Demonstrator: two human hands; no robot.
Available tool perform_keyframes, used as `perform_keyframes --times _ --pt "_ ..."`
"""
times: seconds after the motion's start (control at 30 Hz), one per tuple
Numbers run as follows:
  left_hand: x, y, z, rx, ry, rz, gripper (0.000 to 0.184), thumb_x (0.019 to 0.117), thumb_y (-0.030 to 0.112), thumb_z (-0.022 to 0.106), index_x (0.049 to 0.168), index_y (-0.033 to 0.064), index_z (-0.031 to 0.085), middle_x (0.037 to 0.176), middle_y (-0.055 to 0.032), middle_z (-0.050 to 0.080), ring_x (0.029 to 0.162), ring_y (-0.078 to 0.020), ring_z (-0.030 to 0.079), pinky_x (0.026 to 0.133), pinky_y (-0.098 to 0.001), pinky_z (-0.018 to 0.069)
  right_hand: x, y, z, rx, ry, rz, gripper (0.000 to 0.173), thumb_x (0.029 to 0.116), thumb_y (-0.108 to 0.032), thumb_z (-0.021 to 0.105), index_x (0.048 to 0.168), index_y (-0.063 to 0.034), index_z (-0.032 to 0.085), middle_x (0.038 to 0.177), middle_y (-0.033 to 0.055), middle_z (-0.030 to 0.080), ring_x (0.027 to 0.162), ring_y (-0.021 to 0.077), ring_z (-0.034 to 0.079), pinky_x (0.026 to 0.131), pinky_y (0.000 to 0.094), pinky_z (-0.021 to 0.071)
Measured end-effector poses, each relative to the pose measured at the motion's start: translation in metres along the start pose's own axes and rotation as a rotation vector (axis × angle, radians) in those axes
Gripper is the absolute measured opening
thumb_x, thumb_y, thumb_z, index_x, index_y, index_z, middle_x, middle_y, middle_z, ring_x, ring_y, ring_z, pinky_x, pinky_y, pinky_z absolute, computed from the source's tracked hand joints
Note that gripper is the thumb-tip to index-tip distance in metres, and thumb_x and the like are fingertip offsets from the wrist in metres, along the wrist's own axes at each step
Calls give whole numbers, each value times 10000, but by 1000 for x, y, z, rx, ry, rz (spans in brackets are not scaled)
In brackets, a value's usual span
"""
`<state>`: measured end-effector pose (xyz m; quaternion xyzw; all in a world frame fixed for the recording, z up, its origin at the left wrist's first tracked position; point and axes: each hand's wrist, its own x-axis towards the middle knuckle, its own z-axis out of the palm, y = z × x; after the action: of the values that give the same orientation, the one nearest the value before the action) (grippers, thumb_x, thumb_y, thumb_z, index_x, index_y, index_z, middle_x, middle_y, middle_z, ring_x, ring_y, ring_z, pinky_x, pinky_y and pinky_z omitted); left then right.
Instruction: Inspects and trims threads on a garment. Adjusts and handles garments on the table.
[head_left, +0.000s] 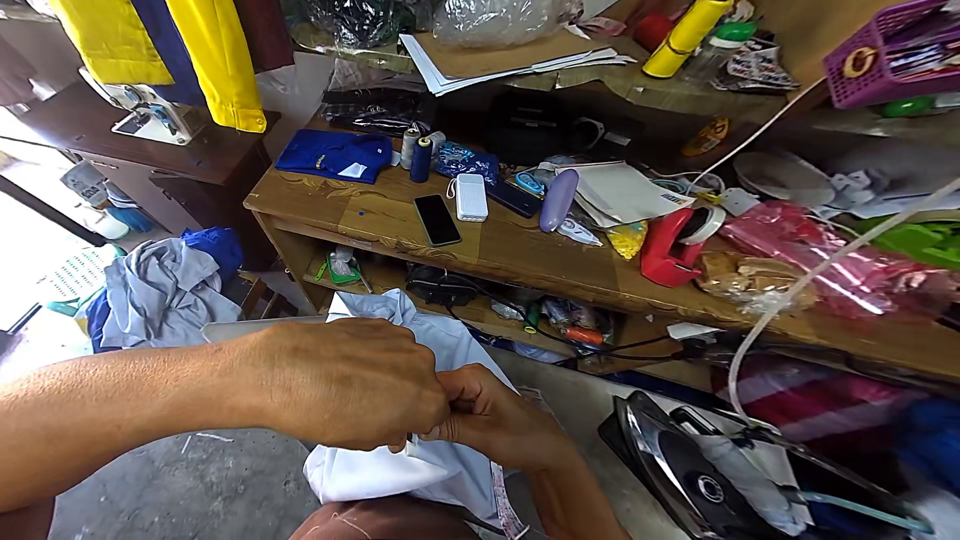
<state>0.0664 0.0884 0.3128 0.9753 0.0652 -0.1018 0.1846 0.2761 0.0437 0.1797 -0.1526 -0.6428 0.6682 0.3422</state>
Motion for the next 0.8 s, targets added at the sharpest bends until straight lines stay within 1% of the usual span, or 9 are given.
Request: perform_keyframes --times 0.2,0.37,0.47,0.53,0.57,0.63,0.67,0.7,0.8 --pt "0 2 2 62 15 -7 129 937 220 706 867 125 654 631 -6 534 582 -200 571 524 -390 438 1 1 2 1 28 2 33 960 -32 671 972 -24 701 860 -79 697 801 -59 629 718 132 523" --pt "0 0 6 115 55 20 170 990 213 609 844 133 644 623 -10 515 570 -213 562 502 -395 430 2 3 0 9 21 -7 36 965 -32 662 963 -33 698 833 -95 683 783 -75 611 702 115 504" --pt "-3 -1 4 109 79 0 174 991 227 612 849 134 646 624 -6 520 568 -205 563 506 -395 433 0 2 -3 -17 20 -27 56 974 -48 663 997 -15 701 858 -70 698 796 -59 625 713 127 519" --pt "-10 -6 -1 48 135 -85 180 961 269 657 830 147 639 614 26 522 559 -156 554 495 -368 424 -4 0 -5 -105 65 -66 112 981 -70 664 1033 11 721 966 -6 727 878 -15 650 760 158 541" --pt "-15 -12 -1 15 183 -131 181 944 319 671 855 164 645 636 54 539 576 -112 557 505 -335 432 -8 -1 -7 -182 90 -88 133 984 -88 662 1037 13 730 1100 46 725 1003 34 662 844 193 558" --pt "-24 -25 7 -112 302 -192 263 914 429 680 981 175 666 707 92 592 627 -23 562 556 -249 457 -18 -3 -12 -355 155 -103 155 988 -156 666 1024 -25 741 1320 120 649 1165 116 636 938 248 561" --pt "-26 -31 18 -216 368 -216 326 919 465 686 1043 165 667 715 95 584 621 7 539 558 -202 450 -25 -2 -13 -416 190 -99 159 991 -184 667 1027 -47 741 1355 129 617 1148 119 634 922 251 565" --pt "-25 -37 33 -330 445 -244 356 935 469 692 1091 151 669 703 94 557 601 20 502 548 -172 426 -33 0 -14 -459 228 -83 161 988 -202 670 1026 -65 747 1316 110 625 1095 103 636 885 241 568" --pt "-10 -57 92 -643 652 -434 344 961 402 697 1165 128 661 698 88 521 576 3 454 543 -183 398 -60 7 -15 -493 318 -13 157 988 -213 663 992 -70 727 912 2 690 809 29 639 695 194 549"
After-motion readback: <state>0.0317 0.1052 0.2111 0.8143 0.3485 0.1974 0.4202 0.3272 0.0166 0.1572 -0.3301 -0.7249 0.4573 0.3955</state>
